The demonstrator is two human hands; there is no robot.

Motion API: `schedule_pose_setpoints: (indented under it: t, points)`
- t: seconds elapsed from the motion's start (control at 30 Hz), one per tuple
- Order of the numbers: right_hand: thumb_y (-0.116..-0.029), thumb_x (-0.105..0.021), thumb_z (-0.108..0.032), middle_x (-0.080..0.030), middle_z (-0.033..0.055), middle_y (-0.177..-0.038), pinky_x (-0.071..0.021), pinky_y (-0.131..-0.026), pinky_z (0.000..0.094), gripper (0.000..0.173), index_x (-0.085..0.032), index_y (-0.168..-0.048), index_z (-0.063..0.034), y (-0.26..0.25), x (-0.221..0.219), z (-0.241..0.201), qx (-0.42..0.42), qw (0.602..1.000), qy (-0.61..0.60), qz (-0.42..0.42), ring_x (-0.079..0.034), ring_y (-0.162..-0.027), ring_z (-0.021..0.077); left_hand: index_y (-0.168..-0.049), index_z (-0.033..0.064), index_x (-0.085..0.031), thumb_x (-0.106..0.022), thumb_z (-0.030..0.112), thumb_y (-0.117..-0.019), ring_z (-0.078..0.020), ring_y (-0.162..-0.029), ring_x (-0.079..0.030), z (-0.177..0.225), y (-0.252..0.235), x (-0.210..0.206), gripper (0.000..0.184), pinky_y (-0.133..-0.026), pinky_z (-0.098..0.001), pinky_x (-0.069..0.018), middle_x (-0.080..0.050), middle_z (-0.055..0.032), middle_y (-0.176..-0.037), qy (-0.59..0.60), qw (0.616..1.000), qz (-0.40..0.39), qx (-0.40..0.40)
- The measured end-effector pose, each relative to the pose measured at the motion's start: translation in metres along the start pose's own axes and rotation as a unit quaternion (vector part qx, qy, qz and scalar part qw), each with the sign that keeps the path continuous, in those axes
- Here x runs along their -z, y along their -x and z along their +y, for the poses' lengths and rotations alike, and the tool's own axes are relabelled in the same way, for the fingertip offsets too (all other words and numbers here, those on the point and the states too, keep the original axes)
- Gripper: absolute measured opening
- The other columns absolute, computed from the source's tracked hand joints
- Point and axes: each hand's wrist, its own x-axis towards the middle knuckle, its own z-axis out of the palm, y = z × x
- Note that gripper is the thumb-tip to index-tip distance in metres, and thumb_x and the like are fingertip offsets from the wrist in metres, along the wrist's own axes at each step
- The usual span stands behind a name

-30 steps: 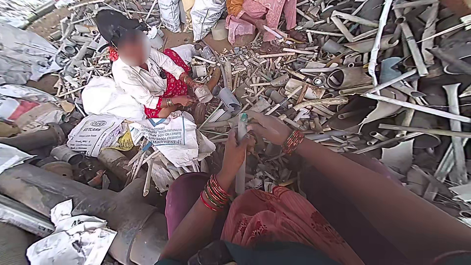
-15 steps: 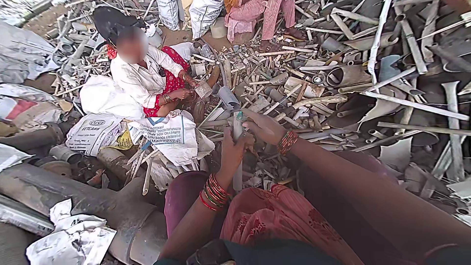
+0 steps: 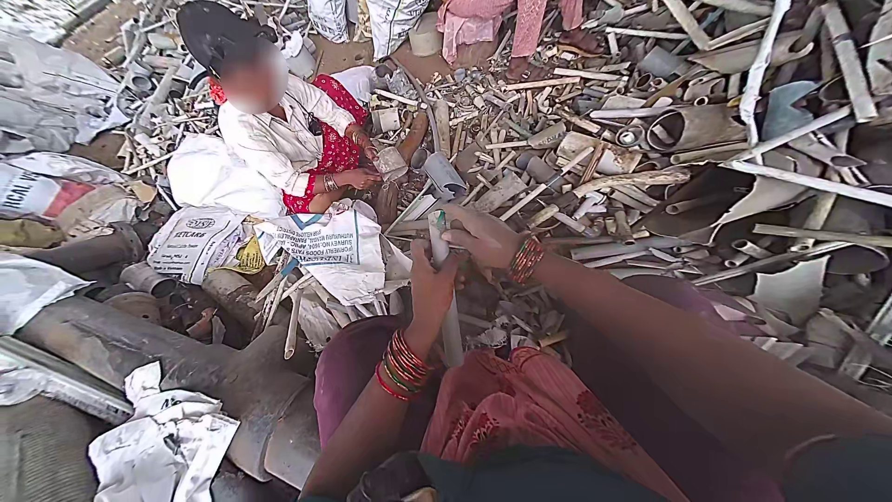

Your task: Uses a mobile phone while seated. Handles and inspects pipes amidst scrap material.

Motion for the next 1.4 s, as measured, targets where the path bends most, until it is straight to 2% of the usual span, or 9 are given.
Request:
schedule_pose_setpoints:
  t: [0.13,0.3,0.47,0.53,0.7,0.8,0.9,1.23,1.4]
  points:
    - [-0.1098,-0.051,-0.022,-0.071,0.0223,-0.103,-0.0520,-0.088,0.0598,0.048,-0.044,-0.152,0.0001,-0.007,-0.011,-0.009,-0.010,0.999,0.034,0.029,-0.069,-0.094,0.0404,-0.123,-0.0038,-0.042,-0.059,0.000,-0.0998,-0.0093,-0.057,-0.062,-0.001,-0.002,0.003,0.028,-0.056,-0.0224,-0.0561,-0.059,-0.0099,-0.083,-0.001,1.000,0.025,-0.004]
    - [-0.1119,-0.038,-0.018,-0.070,0.0280,-0.114,-0.0499,-0.093,0.0615,0.038,-0.061,-0.133,0.0050,-0.016,-0.018,0.001,0.016,0.994,-0.017,0.108,-0.069,-0.106,0.0436,-0.129,-0.0048,-0.041,-0.059,0.000,-0.0999,-0.0104,-0.059,-0.062,-0.002,0.003,0.000,0.035,-0.057,-0.0239,-0.0570,-0.059,-0.0118,-0.089,-0.020,1.000,0.022,0.001]
    - [-0.1114,-0.036,-0.020,-0.067,0.0200,-0.126,-0.0522,-0.095,0.0486,0.042,-0.051,-0.147,-0.0025,-0.016,-0.011,0.004,0.055,0.991,-0.076,0.099,-0.068,-0.108,0.0291,-0.129,-0.0004,-0.040,-0.058,0.003,-0.1016,-0.0107,-0.060,-0.062,0.002,0.000,0.009,0.033,-0.057,-0.0245,-0.0566,-0.059,-0.0109,-0.090,0.003,0.999,0.015,-0.031]
    - [-0.1108,-0.039,-0.020,-0.064,0.0136,-0.099,-0.0517,-0.076,0.0412,0.034,-0.052,-0.137,-0.0009,-0.017,-0.010,0.005,0.037,0.987,-0.092,0.129,-0.061,-0.080,0.0210,-0.128,0.0000,-0.040,-0.057,0.002,-0.1014,-0.0102,-0.059,-0.062,0.005,-0.001,0.010,0.032,-0.056,-0.0237,-0.0564,-0.060,-0.0107,-0.090,0.020,0.999,0.010,-0.026]
    - [-0.1123,-0.038,-0.019,-0.052,0.0057,-0.077,-0.0456,-0.061,0.0298,0.028,-0.056,-0.118,0.0019,-0.012,0.001,0.007,0.016,0.983,-0.104,0.149,-0.050,-0.063,0.0126,-0.125,-0.0027,-0.041,-0.055,-0.002,-0.1005,-0.0083,-0.057,-0.061,0.002,-0.002,0.008,0.028,-0.055,-0.0216,-0.0559,-0.059,-0.0076,-0.081,0.032,0.999,-0.019,-0.018]
    - [-0.1102,-0.043,-0.014,-0.060,0.0091,-0.078,-0.0505,-0.070,0.0390,0.027,-0.064,-0.108,0.0032,-0.014,0.004,0.016,0.047,0.985,-0.061,0.153,-0.059,-0.070,0.0189,-0.126,-0.0038,-0.039,-0.055,0.000,-0.1011,-0.0080,-0.057,-0.061,0.003,-0.002,0.007,0.030,-0.055,-0.0215,-0.0562,-0.058,-0.0081,-0.085,0.017,0.999,-0.042,-0.015]
    - [-0.1100,-0.044,-0.013,-0.067,0.0209,-0.094,-0.0523,-0.081,0.0533,0.028,-0.065,-0.113,0.0049,-0.011,0.013,0.015,0.050,0.990,-0.012,0.135,-0.067,-0.086,0.0344,-0.128,-0.0047,-0.039,-0.054,0.002,-0.1011,-0.0071,-0.056,-0.059,0.004,-0.002,0.009,0.032,-0.054,-0.0205,-0.0550,-0.058,-0.0077,-0.086,0.002,0.997,-0.077,-0.022]
    - [-0.0997,-0.062,-0.039,-0.073,0.0215,-0.112,-0.0544,-0.082,0.0583,0.050,-0.066,-0.139,-0.0092,-0.003,0.031,0.025,0.179,0.974,0.087,0.112,-0.071,-0.096,0.0398,-0.123,-0.0005,-0.039,-0.046,0.000,-0.1008,-0.0047,-0.052,-0.056,0.014,0.001,0.013,0.023,-0.049,-0.0180,-0.0515,-0.061,-0.0041,-0.084,0.059,0.987,-0.151,-0.008]
    - [-0.1027,-0.060,-0.028,-0.073,0.0220,-0.108,-0.0547,-0.078,0.0581,0.035,-0.071,-0.134,-0.0156,-0.001,0.027,0.027,0.184,0.966,0.117,0.139,-0.070,-0.092,0.0413,-0.121,0.0005,-0.040,-0.047,0.000,-0.1016,-0.0051,-0.051,-0.056,0.015,0.001,0.016,0.020,-0.048,-0.0182,-0.0512,-0.061,-0.0042,-0.082,0.045,0.988,-0.150,0.004]
